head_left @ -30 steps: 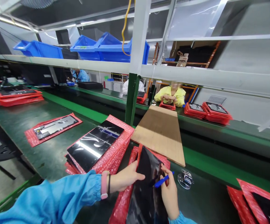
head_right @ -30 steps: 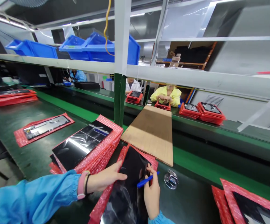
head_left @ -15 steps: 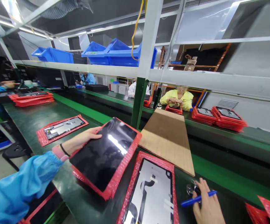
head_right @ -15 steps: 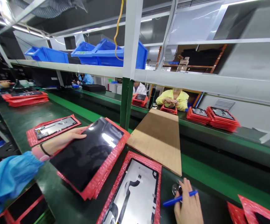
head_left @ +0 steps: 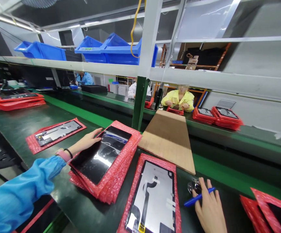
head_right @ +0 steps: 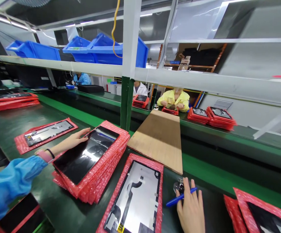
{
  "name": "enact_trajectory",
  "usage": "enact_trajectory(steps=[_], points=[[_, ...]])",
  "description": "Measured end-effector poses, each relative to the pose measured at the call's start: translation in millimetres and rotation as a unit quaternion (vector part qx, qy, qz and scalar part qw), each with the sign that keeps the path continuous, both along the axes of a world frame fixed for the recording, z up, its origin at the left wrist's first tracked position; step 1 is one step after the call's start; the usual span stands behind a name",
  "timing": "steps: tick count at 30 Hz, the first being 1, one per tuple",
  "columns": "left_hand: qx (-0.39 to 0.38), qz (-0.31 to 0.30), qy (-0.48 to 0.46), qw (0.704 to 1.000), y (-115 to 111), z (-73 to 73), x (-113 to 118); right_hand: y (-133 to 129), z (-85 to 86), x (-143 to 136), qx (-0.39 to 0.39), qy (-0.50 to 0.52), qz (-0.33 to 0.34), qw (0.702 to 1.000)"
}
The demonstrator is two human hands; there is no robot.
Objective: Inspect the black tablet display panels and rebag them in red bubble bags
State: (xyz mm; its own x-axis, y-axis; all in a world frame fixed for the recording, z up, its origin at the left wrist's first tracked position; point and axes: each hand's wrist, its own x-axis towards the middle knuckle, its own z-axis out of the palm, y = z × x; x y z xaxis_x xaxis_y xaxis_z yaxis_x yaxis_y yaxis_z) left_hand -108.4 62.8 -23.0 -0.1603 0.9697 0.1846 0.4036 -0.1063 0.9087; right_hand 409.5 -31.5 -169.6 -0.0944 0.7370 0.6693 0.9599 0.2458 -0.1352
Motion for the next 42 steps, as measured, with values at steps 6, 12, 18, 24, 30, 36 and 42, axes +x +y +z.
enact_trajectory(steps=[6, 12, 18, 24, 30, 36, 42], points=[[0.073, -0.049, 0.055, 0.995, -59.5, 8.1, 73.7, -26.6, 34.2, -22.3, -0.03, 0.412, -0.011, 0.911], [-0.186, -0.285, -0.16, 0.927, -107.8, -40.2, 161.9, -58.3, 43.9, -81.2, -0.119, 0.513, 0.053, 0.848], [-0.316, -0.19, -0.188, 0.91, -102.0, -86.0, 185.8, -63.4, 39.4, -112.6, -0.277, 0.561, 0.138, 0.768], [-0.312, -0.185, -0.219, 0.906, -100.3, -78.9, 184.5, -63.4, 34.3, -109.4, -0.293, 0.493, 0.077, 0.816], [-0.325, -0.167, -0.254, 0.895, -95.6, -73.2, 187.4, -62.8, 27.1, -115.6, -0.285, 0.424, 0.057, 0.858], [-0.34, -0.147, -0.287, 0.883, -94.6, -67.6, 189.2, -62.5, 29.7, -117.4, -0.296, 0.406, 0.07, 0.862], [-0.342, -0.108, -0.321, 0.877, -92.6, -62.0, 187.7, -60.8, 27.6, -116.1, -0.288, 0.461, 0.067, 0.837]])
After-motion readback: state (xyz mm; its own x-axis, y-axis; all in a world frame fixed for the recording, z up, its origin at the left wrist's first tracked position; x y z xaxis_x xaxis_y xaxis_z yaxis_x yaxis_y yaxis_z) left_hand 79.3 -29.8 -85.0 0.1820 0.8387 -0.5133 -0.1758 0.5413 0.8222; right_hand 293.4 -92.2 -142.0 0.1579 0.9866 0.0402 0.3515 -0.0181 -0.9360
